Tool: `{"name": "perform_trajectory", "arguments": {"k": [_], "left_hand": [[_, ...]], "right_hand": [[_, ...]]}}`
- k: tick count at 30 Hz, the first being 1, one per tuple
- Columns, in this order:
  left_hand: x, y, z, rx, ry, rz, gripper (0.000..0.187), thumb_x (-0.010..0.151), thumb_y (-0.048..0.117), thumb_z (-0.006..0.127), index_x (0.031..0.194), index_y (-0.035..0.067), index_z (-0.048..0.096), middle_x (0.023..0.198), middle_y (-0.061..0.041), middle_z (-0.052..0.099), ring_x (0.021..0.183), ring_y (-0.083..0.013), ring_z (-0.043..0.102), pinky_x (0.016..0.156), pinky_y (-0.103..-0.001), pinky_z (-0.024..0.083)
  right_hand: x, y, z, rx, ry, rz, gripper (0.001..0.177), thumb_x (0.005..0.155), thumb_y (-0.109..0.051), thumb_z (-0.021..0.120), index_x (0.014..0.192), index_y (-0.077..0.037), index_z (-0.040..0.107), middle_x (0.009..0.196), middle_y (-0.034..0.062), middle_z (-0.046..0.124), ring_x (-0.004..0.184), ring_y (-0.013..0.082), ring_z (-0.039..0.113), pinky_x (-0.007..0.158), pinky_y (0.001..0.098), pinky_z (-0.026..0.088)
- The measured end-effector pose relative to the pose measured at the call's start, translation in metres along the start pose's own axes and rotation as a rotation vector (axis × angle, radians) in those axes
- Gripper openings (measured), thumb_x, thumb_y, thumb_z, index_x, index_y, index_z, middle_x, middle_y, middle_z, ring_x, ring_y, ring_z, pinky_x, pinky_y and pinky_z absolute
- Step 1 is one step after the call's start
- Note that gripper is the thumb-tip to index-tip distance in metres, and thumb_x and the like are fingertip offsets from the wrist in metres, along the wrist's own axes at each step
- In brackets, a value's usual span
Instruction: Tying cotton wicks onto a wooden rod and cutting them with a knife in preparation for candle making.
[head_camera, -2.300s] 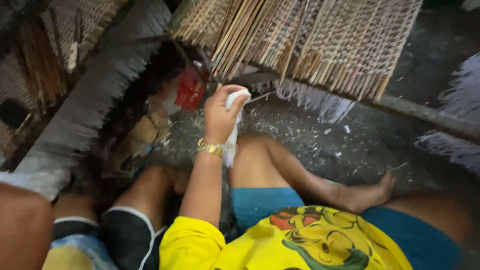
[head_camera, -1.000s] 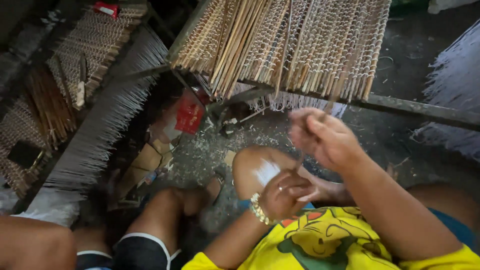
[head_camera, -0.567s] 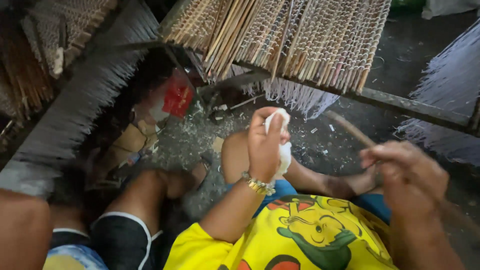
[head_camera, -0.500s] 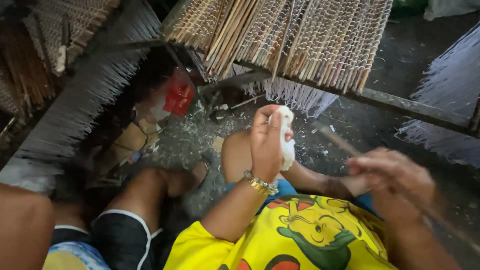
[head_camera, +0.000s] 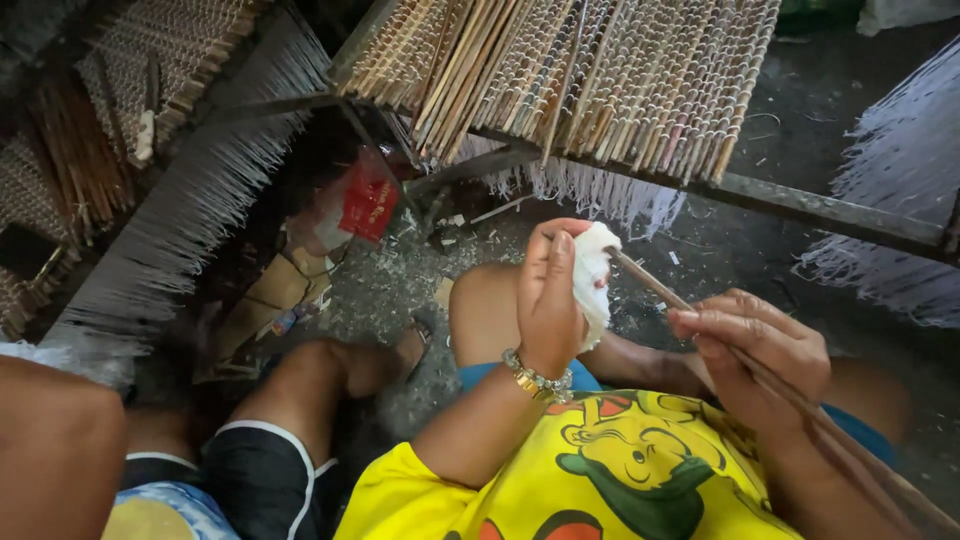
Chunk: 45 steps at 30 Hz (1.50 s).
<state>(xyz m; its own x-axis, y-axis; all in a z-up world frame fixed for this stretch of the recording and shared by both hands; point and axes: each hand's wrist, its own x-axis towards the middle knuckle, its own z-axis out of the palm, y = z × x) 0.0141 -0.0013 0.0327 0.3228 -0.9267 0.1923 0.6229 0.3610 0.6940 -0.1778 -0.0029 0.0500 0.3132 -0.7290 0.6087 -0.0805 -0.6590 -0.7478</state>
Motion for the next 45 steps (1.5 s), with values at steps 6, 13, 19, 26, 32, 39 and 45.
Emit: {"name": "perform_trajectory", "arguments": {"k": [6,13,19,26,32,39,45], "left_hand": [[-0.006,-0.008,-0.001,0.211,-0.052,0.073,0.018,0.111,0.009,0.046,0.125,0.004,0.056,0.121,-0.006,0.061,0.102,-0.008,0.057,0.093,-0.024,0.049],[-0.01,-0.011,-0.001,0.458,-0.104,0.213,0.028,0.096,-0.002,0.068,0.124,0.001,0.06,0.121,-0.01,0.067,0.1,-0.0128,0.066,0.088,-0.024,0.056],[0.0,0.015,0.01,0.753,-0.215,0.384,0.017,0.095,0.005,0.069,0.113,0.006,0.069,0.117,-0.008,0.064,0.106,-0.0186,0.063,0.096,-0.031,0.055],[-0.008,-0.012,0.003,0.505,-0.401,-0.009,0.025,0.089,-0.003,0.074,0.11,0.009,0.069,0.112,-0.002,0.065,0.097,-0.0102,0.065,0.091,-0.023,0.058],[0.029,0.064,-0.061,1.621,0.245,0.687,0.037,0.078,0.003,0.062,0.115,0.004,0.067,0.105,-0.014,0.071,0.092,-0.0334,0.066,0.087,-0.042,0.051],[-0.006,0.019,-0.028,0.667,0.308,0.255,0.024,0.109,0.021,0.044,0.115,0.005,0.061,0.099,-0.005,0.065,0.084,-0.0133,0.062,0.079,-0.029,0.055],[0.022,0.053,-0.036,0.384,0.072,0.237,0.025,0.089,-0.009,0.069,0.104,0.01,0.064,0.109,-0.004,0.065,0.092,-0.0128,0.063,0.082,-0.025,0.056]], "right_hand": [[-0.01,0.017,0.0,0.032,-0.037,0.063,0.019,0.084,0.007,0.069,0.102,-0.002,0.071,0.099,0.0089,0.075,0.083,0.0171,0.068,0.077,0.0273,0.056],[-0.034,0.063,0.019,0.942,0.286,0.338,0.027,0.105,-0.022,0.069,0.124,-0.004,0.065,0.111,0.0108,0.067,0.095,0.0153,0.065,0.086,0.0303,0.056],[-0.038,0.07,0.02,1.107,0.368,0.293,0.023,0.106,-0.028,0.071,0.118,-0.008,0.07,0.119,0.0039,0.069,0.099,0.012,0.064,0.094,0.0327,0.052],[-0.031,0.066,0.027,1.206,0.188,0.294,0.021,0.106,-0.024,0.072,0.114,-0.005,0.073,0.116,0.0103,0.065,0.101,0.0163,0.058,0.092,0.0296,0.047],[-0.03,0.094,-0.084,0.557,0.819,0.738,0.02,0.094,-0.003,0.044,0.094,-0.02,0.053,0.092,-0.0073,0.058,0.072,0.0025,0.054,0.064,0.0122,0.048],[-0.032,0.034,-0.085,0.421,0.326,0.352,0.02,0.092,-0.032,0.076,0.101,-0.024,0.061,0.102,0.0007,0.069,0.07,0.0054,0.069,0.047,0.0136,0.051],[0.004,-0.007,-0.093,-0.66,-0.223,0.076,0.023,0.084,-0.015,0.074,0.106,-0.007,0.074,0.091,0.0068,0.073,0.07,0.0239,0.063,0.068,0.0351,0.051]]}}
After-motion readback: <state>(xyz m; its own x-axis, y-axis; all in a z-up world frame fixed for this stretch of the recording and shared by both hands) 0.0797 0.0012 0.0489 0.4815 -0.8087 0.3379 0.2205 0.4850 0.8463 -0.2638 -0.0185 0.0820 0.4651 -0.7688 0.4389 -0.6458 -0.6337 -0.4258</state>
